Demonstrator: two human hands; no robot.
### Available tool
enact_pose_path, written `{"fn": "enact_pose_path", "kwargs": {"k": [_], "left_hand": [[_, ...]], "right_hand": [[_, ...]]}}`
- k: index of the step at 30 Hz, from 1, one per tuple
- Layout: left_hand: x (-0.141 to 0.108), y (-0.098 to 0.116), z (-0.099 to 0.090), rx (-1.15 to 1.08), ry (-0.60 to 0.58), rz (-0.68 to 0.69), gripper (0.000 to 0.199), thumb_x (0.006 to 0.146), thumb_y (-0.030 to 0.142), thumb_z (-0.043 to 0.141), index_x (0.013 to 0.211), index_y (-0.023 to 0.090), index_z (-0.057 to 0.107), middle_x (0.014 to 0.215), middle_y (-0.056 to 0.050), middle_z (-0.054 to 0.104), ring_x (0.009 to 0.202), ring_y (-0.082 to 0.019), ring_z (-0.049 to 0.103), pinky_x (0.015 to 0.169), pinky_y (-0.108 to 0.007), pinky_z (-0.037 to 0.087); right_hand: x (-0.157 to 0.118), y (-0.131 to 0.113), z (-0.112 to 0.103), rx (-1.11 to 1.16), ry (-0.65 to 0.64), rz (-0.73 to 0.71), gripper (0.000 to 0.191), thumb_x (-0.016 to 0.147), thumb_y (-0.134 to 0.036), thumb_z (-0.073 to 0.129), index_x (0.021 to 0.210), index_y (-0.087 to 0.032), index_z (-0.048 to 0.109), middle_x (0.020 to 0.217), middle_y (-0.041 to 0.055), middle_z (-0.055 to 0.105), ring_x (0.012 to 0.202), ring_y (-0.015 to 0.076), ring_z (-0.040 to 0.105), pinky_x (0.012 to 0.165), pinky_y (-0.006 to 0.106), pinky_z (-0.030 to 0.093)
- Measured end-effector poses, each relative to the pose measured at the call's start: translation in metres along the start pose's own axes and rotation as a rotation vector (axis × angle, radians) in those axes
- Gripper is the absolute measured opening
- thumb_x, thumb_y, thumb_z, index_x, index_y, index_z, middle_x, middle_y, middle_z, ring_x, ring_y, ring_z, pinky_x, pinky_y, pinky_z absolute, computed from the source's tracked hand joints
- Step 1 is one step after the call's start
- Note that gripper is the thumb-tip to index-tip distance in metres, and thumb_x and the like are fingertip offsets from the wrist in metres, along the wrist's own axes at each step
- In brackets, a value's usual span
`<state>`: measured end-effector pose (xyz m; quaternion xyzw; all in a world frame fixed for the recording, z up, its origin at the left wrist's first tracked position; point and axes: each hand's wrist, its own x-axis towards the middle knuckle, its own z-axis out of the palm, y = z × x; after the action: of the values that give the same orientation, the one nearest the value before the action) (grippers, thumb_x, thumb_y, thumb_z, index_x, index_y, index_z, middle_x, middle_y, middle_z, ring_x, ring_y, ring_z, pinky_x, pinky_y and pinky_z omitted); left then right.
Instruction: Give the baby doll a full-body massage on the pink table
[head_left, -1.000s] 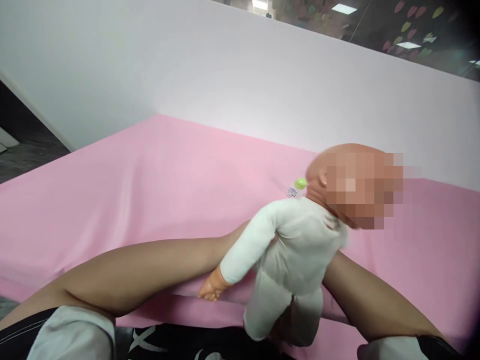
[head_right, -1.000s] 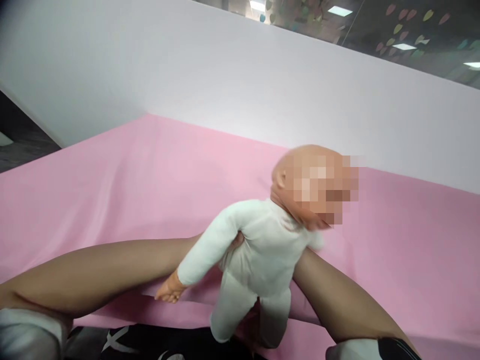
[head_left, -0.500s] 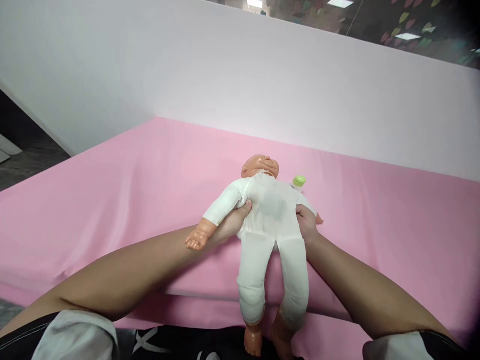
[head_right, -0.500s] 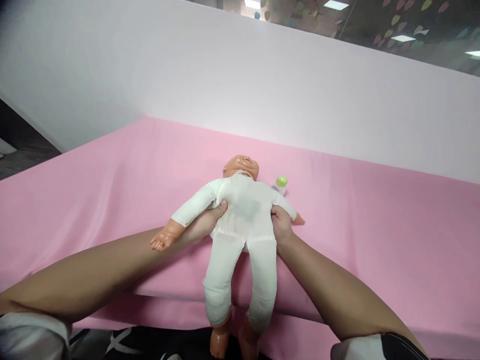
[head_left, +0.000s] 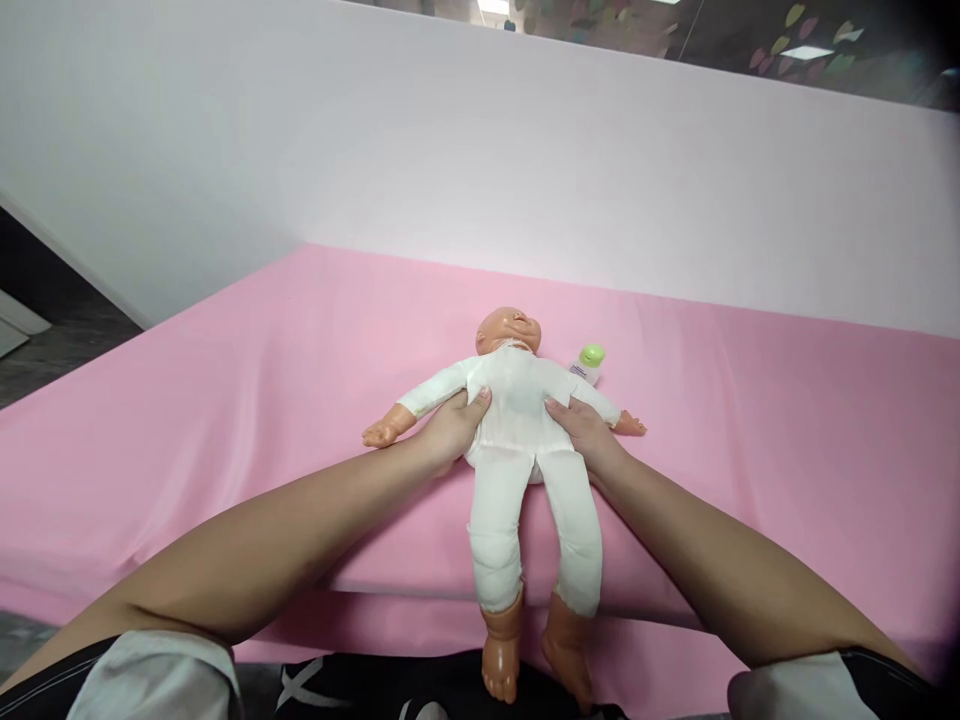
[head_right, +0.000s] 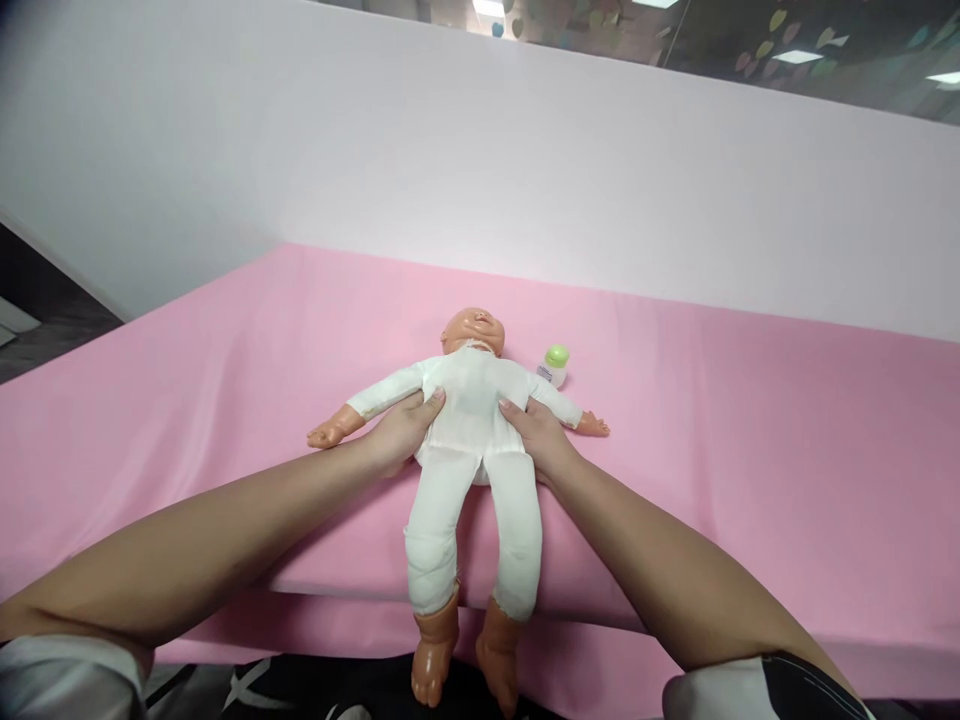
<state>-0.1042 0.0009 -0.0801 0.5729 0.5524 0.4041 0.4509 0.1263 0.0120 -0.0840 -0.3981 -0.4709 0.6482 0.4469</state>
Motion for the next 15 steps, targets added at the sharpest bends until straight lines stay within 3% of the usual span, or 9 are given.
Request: {"fn": "enact_pose_path", "kwargs": {"k": [4, 11, 15], "left_hand": [[0.001, -0.001, 0.005, -0.132, 0.008, -0.158, 0.055, 0.103, 0.075, 0.055, 0.111, 0.021, 0.062, 0.115, -0.017, 0.079, 0.107, -0.034, 0.076, 0.087, -0.044, 0.06], [0.011, 0.011, -0.025, 0.596, 0.01, -0.041, 0.062, 0.1, 0.081, 0.047, 0.077, 0.024, 0.058, 0.087, -0.014, 0.075, 0.085, -0.036, 0.072, 0.077, -0.046, 0.051], [0.017, 0.017, -0.038, 0.937, -0.086, 0.022, 0.07, 0.102, 0.08, 0.038, 0.064, 0.025, 0.059, 0.073, -0.016, 0.071, 0.079, -0.039, 0.071, 0.078, -0.049, 0.049]], "right_hand": [[0.004, 0.003, -0.004, -0.194, 0.116, -0.058, 0.054, 0.089, -0.068, 0.084, 0.114, -0.021, 0.077, 0.114, 0.0144, 0.084, 0.104, 0.0341, 0.078, 0.09, 0.047, 0.062], [0.005, -0.007, -0.014, -1.008, 0.198, -0.106, 0.049, 0.104, -0.065, 0.06, 0.083, -0.022, 0.068, 0.084, 0.0091, 0.078, 0.079, 0.0278, 0.07, 0.071, 0.039, 0.046], [-0.002, -0.015, -0.008, -1.219, 0.172, -0.171, 0.054, 0.109, -0.064, 0.052, 0.074, -0.024, 0.064, 0.077, 0.0082, 0.075, 0.076, 0.0262, 0.066, 0.068, 0.038, 0.038]]}}
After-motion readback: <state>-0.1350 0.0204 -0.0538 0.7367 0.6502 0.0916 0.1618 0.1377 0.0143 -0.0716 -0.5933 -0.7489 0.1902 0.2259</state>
